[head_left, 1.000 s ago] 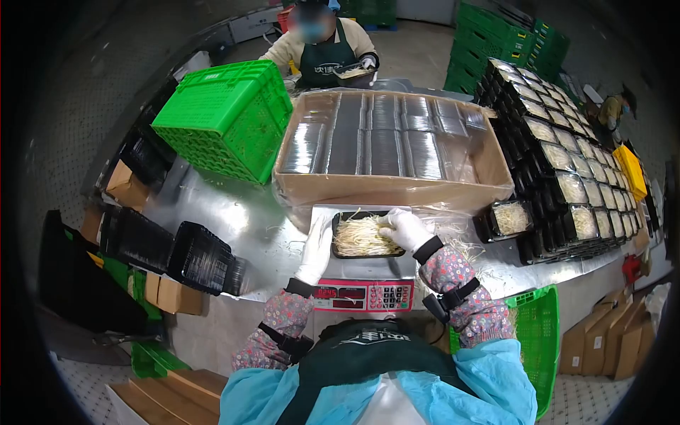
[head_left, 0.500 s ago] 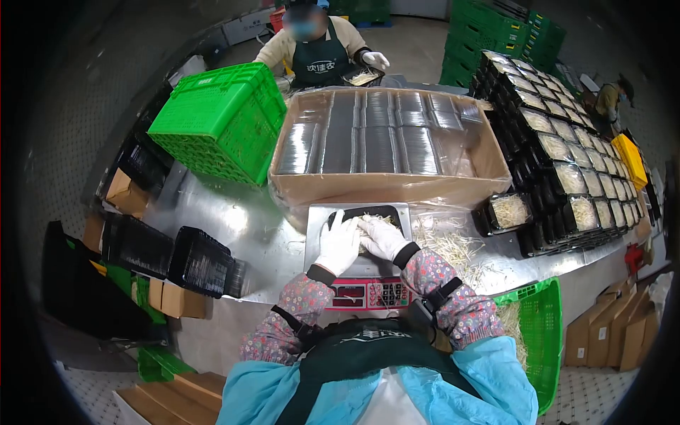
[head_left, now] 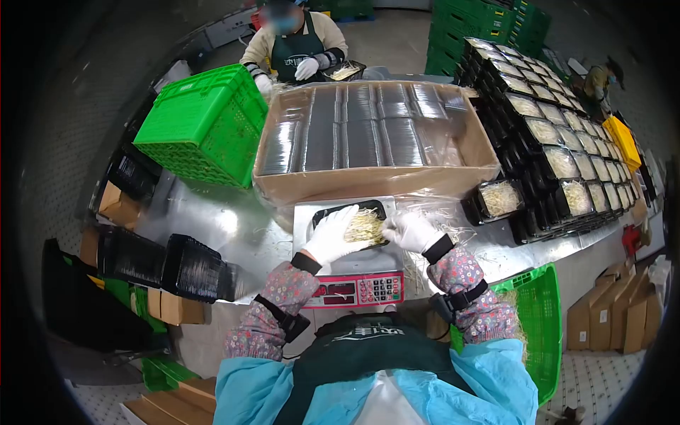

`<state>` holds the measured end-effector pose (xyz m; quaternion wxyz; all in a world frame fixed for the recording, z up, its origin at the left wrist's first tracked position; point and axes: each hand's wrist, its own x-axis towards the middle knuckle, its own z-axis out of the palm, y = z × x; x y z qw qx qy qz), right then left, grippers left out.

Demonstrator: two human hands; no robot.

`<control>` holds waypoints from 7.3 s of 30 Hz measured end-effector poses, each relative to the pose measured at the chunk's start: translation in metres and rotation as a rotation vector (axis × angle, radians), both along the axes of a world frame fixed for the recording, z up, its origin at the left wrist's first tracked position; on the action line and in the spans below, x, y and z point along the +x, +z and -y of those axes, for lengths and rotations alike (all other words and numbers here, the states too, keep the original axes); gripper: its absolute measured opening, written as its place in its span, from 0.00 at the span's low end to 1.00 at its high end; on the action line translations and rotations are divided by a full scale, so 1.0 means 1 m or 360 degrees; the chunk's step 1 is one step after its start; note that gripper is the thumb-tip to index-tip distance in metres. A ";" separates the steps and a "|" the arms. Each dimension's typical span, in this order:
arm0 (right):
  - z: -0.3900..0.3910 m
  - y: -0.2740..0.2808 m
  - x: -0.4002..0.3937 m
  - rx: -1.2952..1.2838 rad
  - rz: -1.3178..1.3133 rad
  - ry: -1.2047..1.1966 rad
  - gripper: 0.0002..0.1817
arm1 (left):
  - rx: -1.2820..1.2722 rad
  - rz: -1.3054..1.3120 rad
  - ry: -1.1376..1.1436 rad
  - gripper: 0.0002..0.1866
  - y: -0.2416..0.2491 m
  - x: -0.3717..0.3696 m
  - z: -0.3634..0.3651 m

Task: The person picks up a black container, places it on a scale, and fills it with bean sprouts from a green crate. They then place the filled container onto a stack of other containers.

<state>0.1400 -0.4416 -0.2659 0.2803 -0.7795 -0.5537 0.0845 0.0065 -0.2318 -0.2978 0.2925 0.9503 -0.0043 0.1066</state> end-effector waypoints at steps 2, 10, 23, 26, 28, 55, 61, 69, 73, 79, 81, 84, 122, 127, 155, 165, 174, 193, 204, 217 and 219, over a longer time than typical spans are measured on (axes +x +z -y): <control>-0.010 -0.005 -0.012 -0.0094 0.0294 0.0151 0.13 | 0.0330 -0.0040 -0.0069 0.41 -0.010 0.009 -0.002; -0.037 -0.051 0.000 -0.0333 0.0321 0.0234 0.16 | 0.0517 -0.0098 -0.0115 0.39 -0.017 0.020 -0.004; -0.039 -0.086 0.300 -0.0123 0.0119 -0.1199 0.35 | -0.0432 0.0325 0.0653 0.34 0.056 -0.080 -0.007; -0.046 -0.091 0.305 -0.0345 -0.0230 -0.1060 0.27 | -0.0521 0.0394 0.0980 0.29 0.050 -0.123 -0.007; -0.050 -0.084 0.297 -0.0241 -0.0022 -0.1109 0.22 | -0.0557 0.0435 0.1167 0.27 0.036 -0.151 -0.011; 0.123 0.083 0.061 0.1074 -0.0464 -0.0738 0.07 | 0.0501 -0.0149 0.0607 0.21 -0.039 -0.014 -0.044; 0.088 0.119 0.018 0.1371 -0.0520 -0.0361 0.07 | -0.0998 0.0377 0.0754 0.28 0.024 -0.023 -0.051; 0.026 0.103 0.003 0.0573 -0.0644 0.0680 0.14 | -0.2618 0.0057 -0.0059 0.35 0.091 -0.051 -0.023; 0.023 0.042 0.038 0.0619 -0.0693 0.0469 0.25 | -0.1712 0.0451 0.0334 0.38 0.061 -0.045 0.006; -0.003 -0.069 0.057 0.0452 -0.1188 -0.0377 0.22 | -0.1378 0.0349 0.0396 0.34 0.010 -0.017 0.041; -0.027 -0.092 0.059 0.0436 -0.1104 -0.0457 0.16 | -0.0959 0.0319 0.0623 0.26 0.004 -0.012 0.022; -0.060 -0.091 0.046 0.0485 -0.0870 -0.0567 0.11 | -0.0122 0.0534 0.0963 0.18 -0.015 -0.014 -0.015; 0.095 -0.038 0.001 0.0513 -0.1701 -0.0596 0.13 | -0.2304 -0.0304 0.0163 0.06 0.023 -0.019 0.023; 0.119 -0.042 0.033 0.0727 -0.1034 -0.0302 0.14 | -0.1899 -0.0440 -0.0119 0.11 0.016 0.024 0.062; 0.148 -0.232 0.069 -0.0139 0.0407 -0.2233 0.26 | -0.1705 0.0322 0.1223 0.17 -0.002 -0.125 -0.033; 0.089 -0.221 0.147 0.0041 0.0143 -0.1691 0.27 | -0.1502 0.0284 0.1485 0.17 0.004 -0.197 -0.047; 0.020 -0.183 0.096 0.0095 0.0091 -0.0784 0.24 | 0.0171 0.0359 0.1972 0.27 -0.007 -0.256 -0.091; -0.132 -0.084 -0.092 0.0308 0.0067 -0.0119 0.40 | 0.0528 0.0253 0.2284 0.11 -0.011 -0.320 -0.206; -0.069 -0.111 -0.019 -0.0340 0.0402 -0.0868 0.43 | 0.0130 0.1119 0.2161 0.13 0.063 -0.330 -0.202; -0.085 -0.109 -0.194 0.0043 0.0323 0.0047 0.36 | -0.0596 0.0826 0.0491 0.10 0.057 -0.039 -0.071; -0.044 -0.108 -0.160 -0.0193 0.0503 -0.0137 0.34 | -0.0487 0.0766 0.0416 0.10 0.048 -0.025 -0.060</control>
